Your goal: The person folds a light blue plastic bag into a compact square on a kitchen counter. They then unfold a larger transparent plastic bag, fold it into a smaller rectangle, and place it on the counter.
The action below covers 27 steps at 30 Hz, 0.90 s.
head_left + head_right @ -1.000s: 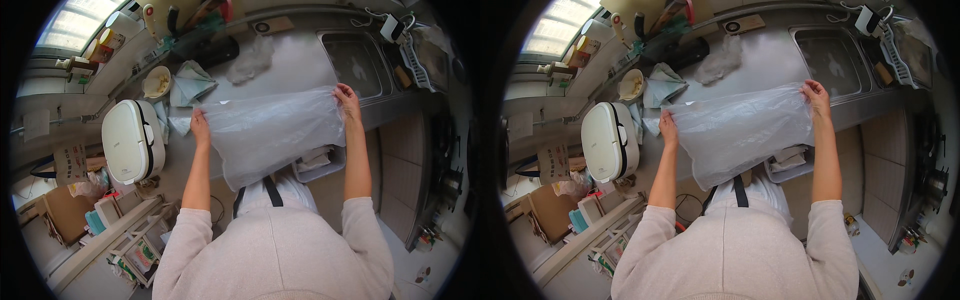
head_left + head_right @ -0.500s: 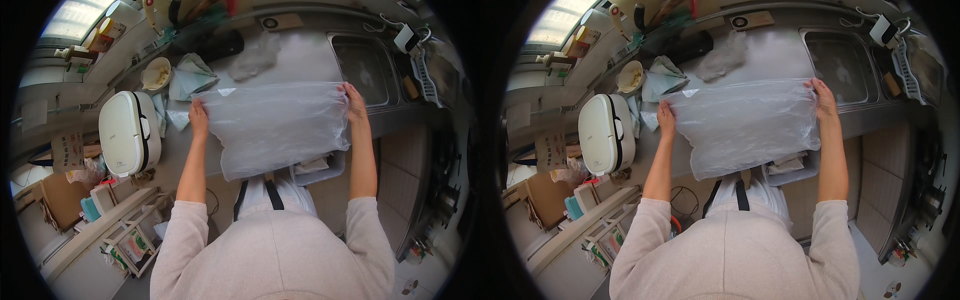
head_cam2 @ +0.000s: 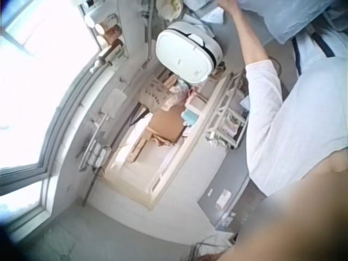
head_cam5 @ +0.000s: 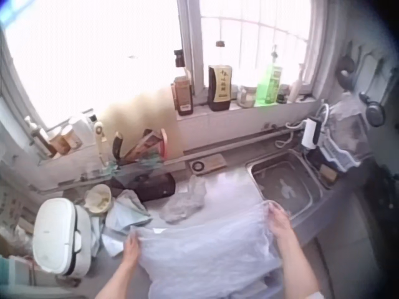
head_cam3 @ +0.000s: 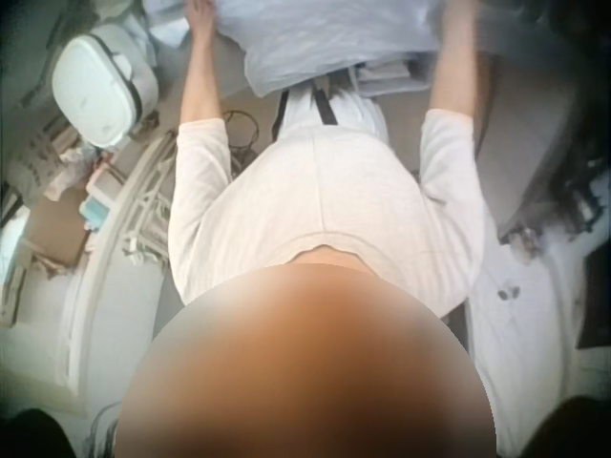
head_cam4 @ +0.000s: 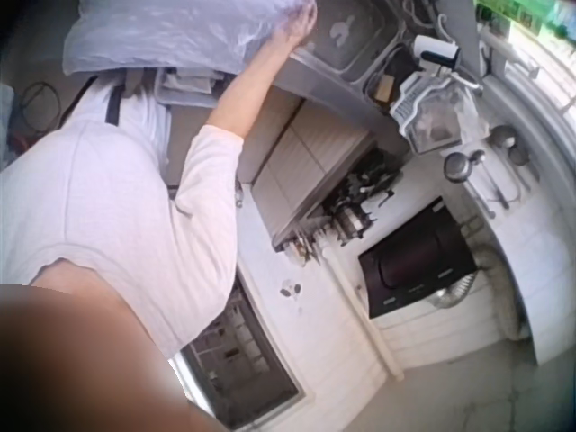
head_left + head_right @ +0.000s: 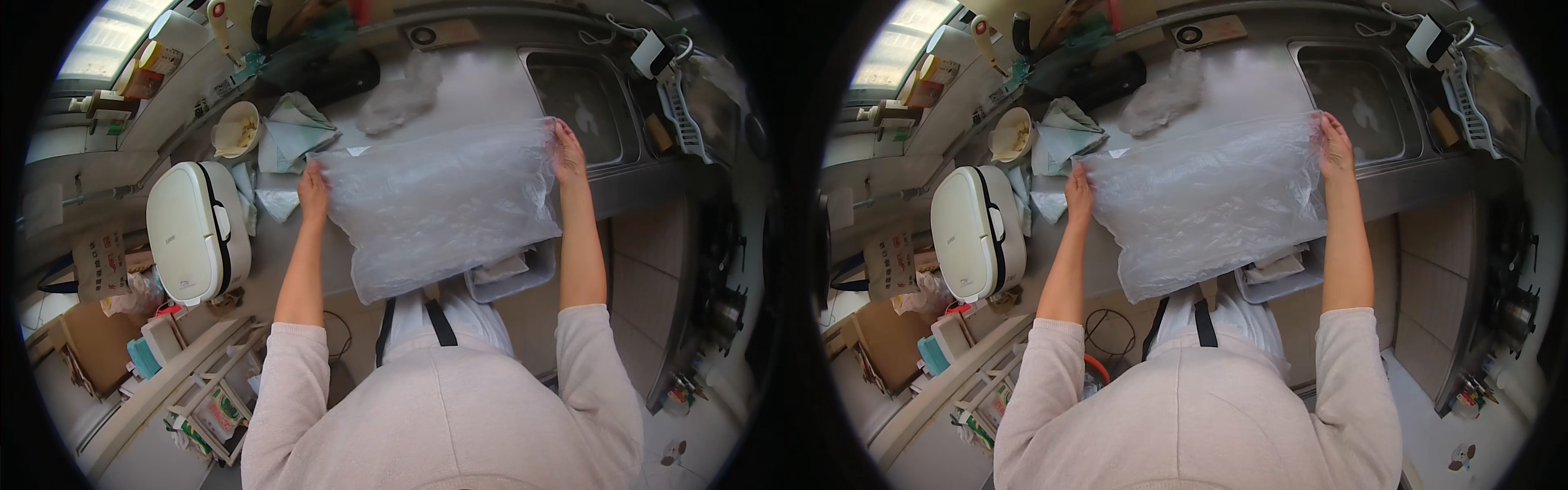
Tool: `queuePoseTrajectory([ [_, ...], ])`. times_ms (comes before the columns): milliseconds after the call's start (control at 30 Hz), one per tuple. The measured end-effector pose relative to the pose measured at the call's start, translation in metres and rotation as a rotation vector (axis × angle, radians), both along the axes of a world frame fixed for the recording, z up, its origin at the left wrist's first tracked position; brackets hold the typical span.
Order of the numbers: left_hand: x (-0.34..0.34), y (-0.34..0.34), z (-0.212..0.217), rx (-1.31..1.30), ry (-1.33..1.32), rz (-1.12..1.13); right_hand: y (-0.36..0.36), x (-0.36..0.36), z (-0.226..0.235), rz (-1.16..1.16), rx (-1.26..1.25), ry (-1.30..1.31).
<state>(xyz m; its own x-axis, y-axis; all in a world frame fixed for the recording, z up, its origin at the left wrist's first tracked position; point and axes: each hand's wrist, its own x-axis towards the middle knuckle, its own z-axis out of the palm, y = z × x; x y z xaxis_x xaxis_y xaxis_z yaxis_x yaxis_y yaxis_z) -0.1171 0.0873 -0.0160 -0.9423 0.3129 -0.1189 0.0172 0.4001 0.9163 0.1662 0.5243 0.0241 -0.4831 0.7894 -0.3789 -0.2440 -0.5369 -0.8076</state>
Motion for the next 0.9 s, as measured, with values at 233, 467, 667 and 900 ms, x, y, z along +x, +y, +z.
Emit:
queuePoseTrajectory([
  [233,-0.016,0.003,0.003,-0.223,0.248,0.021,0.003,-0.01,0.0,0.315,0.21,-0.393],
  [467,0.008,0.018,0.04,-0.129,0.499,0.08,-0.027,-0.018,0.011,0.162,-0.008,-0.42],
  [667,0.117,-0.012,0.033,-0.501,0.537,-0.575,-0.045,0.019,0.012,0.508,0.257,-0.612],
  [900,0.134,-0.026,0.006,-0.671,0.542,-0.654,0.001,0.009,-0.001,0.33,0.706,-0.97],
])
